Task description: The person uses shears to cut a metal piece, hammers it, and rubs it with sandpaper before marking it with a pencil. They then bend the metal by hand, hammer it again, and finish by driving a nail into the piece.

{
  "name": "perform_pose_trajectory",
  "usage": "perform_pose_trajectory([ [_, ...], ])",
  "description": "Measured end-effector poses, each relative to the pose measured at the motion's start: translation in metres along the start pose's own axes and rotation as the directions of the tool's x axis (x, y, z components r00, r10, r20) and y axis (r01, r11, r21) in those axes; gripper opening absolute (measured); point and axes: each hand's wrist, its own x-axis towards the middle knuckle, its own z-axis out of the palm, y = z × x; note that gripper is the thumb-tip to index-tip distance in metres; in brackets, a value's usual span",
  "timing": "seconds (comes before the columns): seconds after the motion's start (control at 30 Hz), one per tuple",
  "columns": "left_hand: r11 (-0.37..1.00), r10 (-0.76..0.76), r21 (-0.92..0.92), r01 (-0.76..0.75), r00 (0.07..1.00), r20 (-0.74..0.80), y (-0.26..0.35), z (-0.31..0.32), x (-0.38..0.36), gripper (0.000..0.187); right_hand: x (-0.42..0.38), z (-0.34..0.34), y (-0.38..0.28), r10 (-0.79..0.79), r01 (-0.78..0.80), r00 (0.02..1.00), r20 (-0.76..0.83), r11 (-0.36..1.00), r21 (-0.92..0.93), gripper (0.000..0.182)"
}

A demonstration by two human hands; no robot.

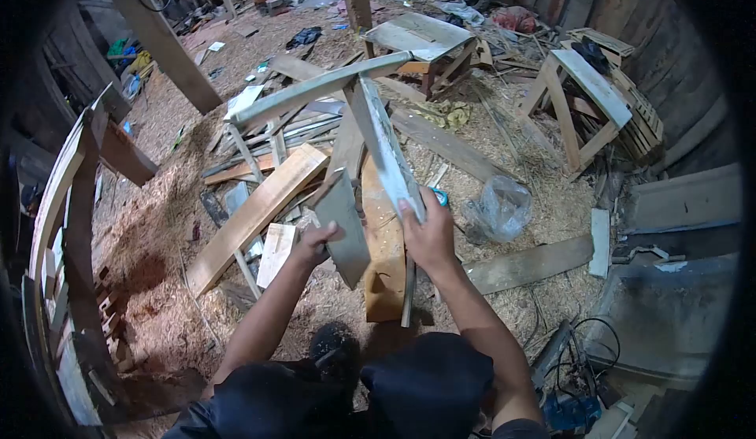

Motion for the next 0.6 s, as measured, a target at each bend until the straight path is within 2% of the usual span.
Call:
perform_pose_trajectory([
  [0.03, 0.993, 0.000, 0.114, 0.007, 0.999, -0.055, -0.002, 0.004, 0.003, 0.080, 0.000, 0.000, 0.008, 0.018, -0.018, 0.999, 0.036, 1.000, 0.000, 0.029],
  [0.07, 0.970, 0.023, 0.241, -0.001, 0.996, -0.088, -0.001, 0.004, 0.012, 0.081, 0.006, -0.005, 0.021, 0.167, -0.128, 0.952, 0.258, 0.978, -0.162, 0.028],
  [0.17, 0.797, 0.234, 0.597, -0.092, 0.958, -0.165, 0.009, 0.029, 0.024, 0.089, -0.003, -0.007, 0.021, -0.097, 0.102, 0.994, 0.043, 0.985, -0.142, 0.025],
  [0.2, 0.789, 0.206, 0.613, -0.038, 0.957, -0.206, 0.005, 0.029, 0.028, 0.095, -0.002, -0.015, 0.001, -0.006, 0.014, 0.998, 0.064, 0.992, -0.126, 0.025],
  [0.3, 0.718, 0.230, 0.694, -0.052, 0.959, -0.167, -0.007, 0.027, 0.043, 0.097, 0.001, -0.024, 0.008, -0.143, 0.154, 0.987, 0.067, 0.966, -0.209, 0.035],
  [0.33, 0.699, 0.260, 0.709, -0.097, 0.957, -0.125, -0.007, 0.032, 0.046, 0.094, 0.003, -0.028, 0.008, -0.207, 0.223, 0.974, 0.088, 0.942, -0.251, 0.037],
  [0.43, 0.787, 0.161, 0.615, -0.053, 0.979, -0.123, 0.002, 0.043, 0.052, 0.095, 0.008, -0.044, 0.000, -0.335, 0.373, 0.927, 0.167, 0.860, -0.348, 0.043],
  [0.47, 0.833, 0.199, 0.542, -0.111, 0.974, -0.106, 0.002, 0.047, 0.056, 0.093, 0.010, -0.051, -0.005, -0.350, 0.398, 0.917, 0.193, 0.838, -0.373, 0.045],
  [0.57, 0.817, 0.270, 0.539, -0.207, 0.962, -0.039, 0.005, 0.051, 0.065, 0.090, 0.023, -0.069, -0.021, -0.424, 0.502, 0.865, 0.269, 0.726, -0.469, 0.049],
  [0.6, 0.838, 0.225, 0.514, -0.183, 0.974, -0.020, 0.006, 0.052, 0.069, 0.088, 0.026, -0.074, -0.024, -0.445, 0.535, 0.844, 0.297, 0.682, -0.499, 0.051],
])
